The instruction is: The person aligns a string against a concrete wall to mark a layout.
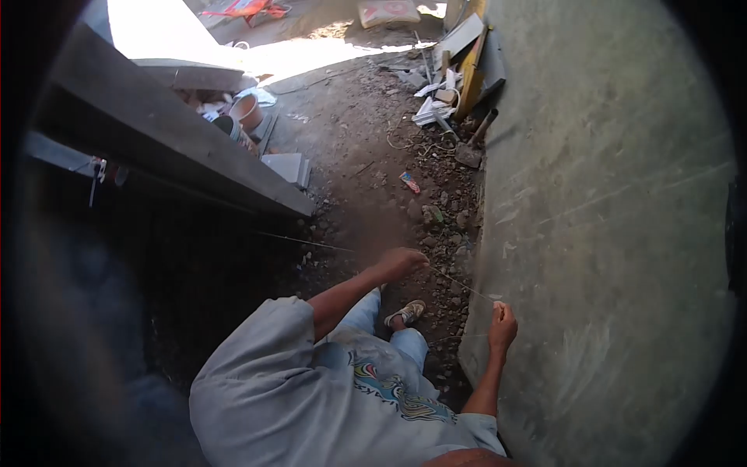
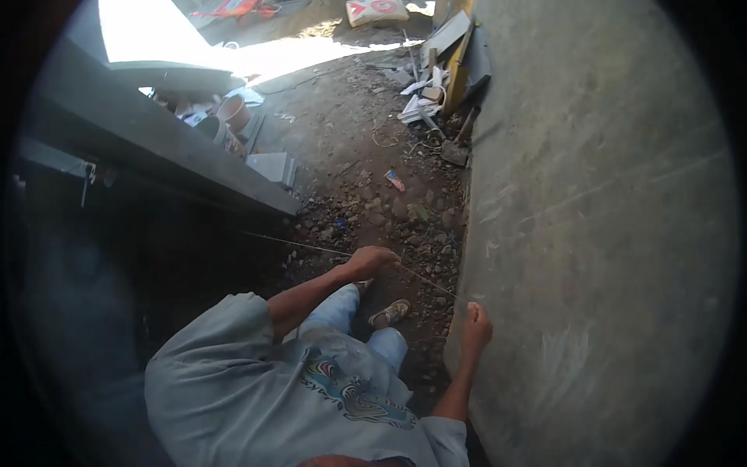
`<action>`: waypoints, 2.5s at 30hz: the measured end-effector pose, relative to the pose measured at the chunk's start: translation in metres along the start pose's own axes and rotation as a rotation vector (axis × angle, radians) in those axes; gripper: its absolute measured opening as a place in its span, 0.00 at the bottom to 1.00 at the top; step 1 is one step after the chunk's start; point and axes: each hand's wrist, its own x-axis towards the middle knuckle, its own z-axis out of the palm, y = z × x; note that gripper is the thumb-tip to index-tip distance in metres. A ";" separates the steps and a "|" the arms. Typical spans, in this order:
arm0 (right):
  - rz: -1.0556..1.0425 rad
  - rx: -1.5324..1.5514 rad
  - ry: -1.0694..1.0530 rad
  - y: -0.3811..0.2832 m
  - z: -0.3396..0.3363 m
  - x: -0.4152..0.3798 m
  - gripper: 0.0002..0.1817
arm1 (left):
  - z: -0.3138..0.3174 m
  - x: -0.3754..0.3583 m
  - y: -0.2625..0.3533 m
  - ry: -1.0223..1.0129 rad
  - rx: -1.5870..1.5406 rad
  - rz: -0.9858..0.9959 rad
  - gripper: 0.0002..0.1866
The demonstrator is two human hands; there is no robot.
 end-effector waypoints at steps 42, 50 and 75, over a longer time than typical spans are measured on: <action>0.242 0.725 -0.057 0.267 0.624 0.274 0.25 | 0.453 0.317 -0.447 -0.280 -0.138 -0.036 0.15; 0.404 1.114 -0.144 0.342 0.651 0.287 0.11 | 0.524 0.368 -0.460 -0.324 -0.097 0.109 0.14; 0.784 1.972 0.278 0.375 0.629 0.317 0.13 | 0.608 0.405 -0.393 -0.205 -0.274 -0.141 0.14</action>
